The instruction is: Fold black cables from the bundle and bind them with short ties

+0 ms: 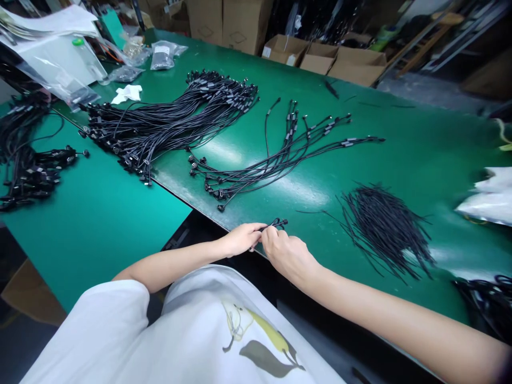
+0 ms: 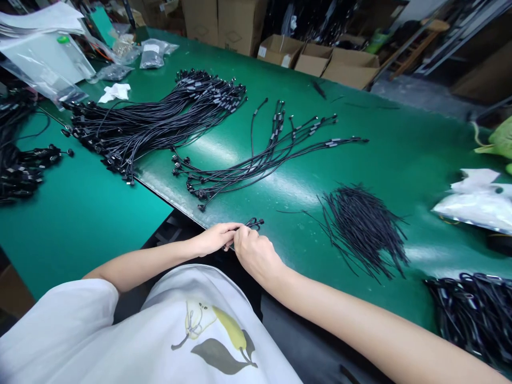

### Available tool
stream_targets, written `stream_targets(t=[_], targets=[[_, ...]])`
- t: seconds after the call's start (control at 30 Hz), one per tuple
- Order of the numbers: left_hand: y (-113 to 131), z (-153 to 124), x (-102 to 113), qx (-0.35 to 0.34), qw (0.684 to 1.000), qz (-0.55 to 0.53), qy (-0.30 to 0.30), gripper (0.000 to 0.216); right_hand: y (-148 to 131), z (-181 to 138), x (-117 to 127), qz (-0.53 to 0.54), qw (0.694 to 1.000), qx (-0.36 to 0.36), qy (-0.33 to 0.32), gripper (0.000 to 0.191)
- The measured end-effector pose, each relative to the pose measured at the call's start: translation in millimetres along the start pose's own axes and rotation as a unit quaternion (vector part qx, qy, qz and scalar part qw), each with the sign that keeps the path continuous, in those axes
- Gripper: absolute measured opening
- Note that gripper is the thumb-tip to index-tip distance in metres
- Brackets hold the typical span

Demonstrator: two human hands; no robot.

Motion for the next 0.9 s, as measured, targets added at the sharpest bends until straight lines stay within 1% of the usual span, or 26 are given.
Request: stream_targets(t=[0.13,0.23,0.3,0.37,0.43,0.5,0.57,0.6,0.63,0.67,0.7,0.73,0.77,0.83,0.87,0.9], targets=[[-7.5,1.6,0.9,0.022,1.0,0.015,-0.001,0.047,-5.9,3.5,-6.0,0.017,1.0,0.023,0.002,0.025],[-16.0,0.5,5.0,0.041,0.999,0.005,0.031,0.053,-4.3,5.8,-3.1,0.043,0.997,0.054,0.026,0.026],[-20.2,-1.0,7.4,0.045,0.997,-0.025,0.055,0.057,-7.1,6.0,1.1,0.036,0.993,0.101,0.045,0.028],[-22.7,-2.2,6.5,0.045,0.995,-0.069,0.062,0.054,-11.9,4.9,3.8,0.022,0.987,0.15,0.054,0.03],[-23.4,-3.8,4.5,0.049,0.991,-0.104,0.069,0.048,-13.0,4.9,3.6,0.028,0.985,0.166,0.048,0.031],[-22.7,-5.5,3.4,0.053,0.988,-0.12,0.081,0.044,-8.6,7.7,-0.2,0.063,0.987,0.144,0.025,0.03],[-19.8,-6.0,3.9,0.042,0.987,-0.122,0.096,0.039,0.8,13.3,-6.4,0.13,0.987,0.094,-0.006,0.029],[-16.4,-5.5,5.5,0.024,0.987,-0.119,0.104,0.035,6.9,16.7,-9.8,0.18,0.982,0.062,-0.02,0.028],[-11.0,-5.0,8.3,-0.006,0.987,-0.114,0.113,0.033,13.5,20.2,-13.1,0.241,0.97,0.026,-0.028,0.026],[-3.8,-5.0,12.3,-0.046,0.985,-0.11,0.122,0.034,20.4,23.4,-16.4,0.315,0.949,-0.012,-0.027,0.025],[4.7,-6.2,17.7,-0.092,0.981,-0.109,0.131,0.037,26.7,26.2,-20.5,0.4,0.915,-0.049,-0.019,0.024],[13.7,-8.9,23.7,-0.136,0.975,-0.109,0.138,0.039,31.9,28.4,-26.1,0.493,0.866,-0.084,-0.006,0.024],[22.9,-13.0,29.8,-0.177,0.968,-0.108,0.14,0.039,34.7,30.0,-34.1,0.587,0.802,-0.113,0.005,0.026],[40.9,-24.4,38.5,-0.231,0.962,-0.067,0.125,0.032,31.3,32.9,-54.2,0.752,0.644,-0.141,0.007,0.031],[49.6,-30.9,38.3,-0.247,0.963,-0.01,0.104,0.028,26.9,33.9,-63.5,0.81,0.57,-0.142,-0.003,0.033],[56.6,-36.9,33.6,-0.256,0.962,0.066,0.071,0.025,23.6,33.8,-70.8,0.847,0.512,-0.141,-0.013,0.034]])
Point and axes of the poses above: each hand's wrist, its own z-axis towards the middle knuckle, its own x-axis out of the back of the hand, y = z × x, the point moved 8 cm from there along z, towards the middle knuckle, and after that the axes turned 11 degrees about -y, right-handed, at the moved point
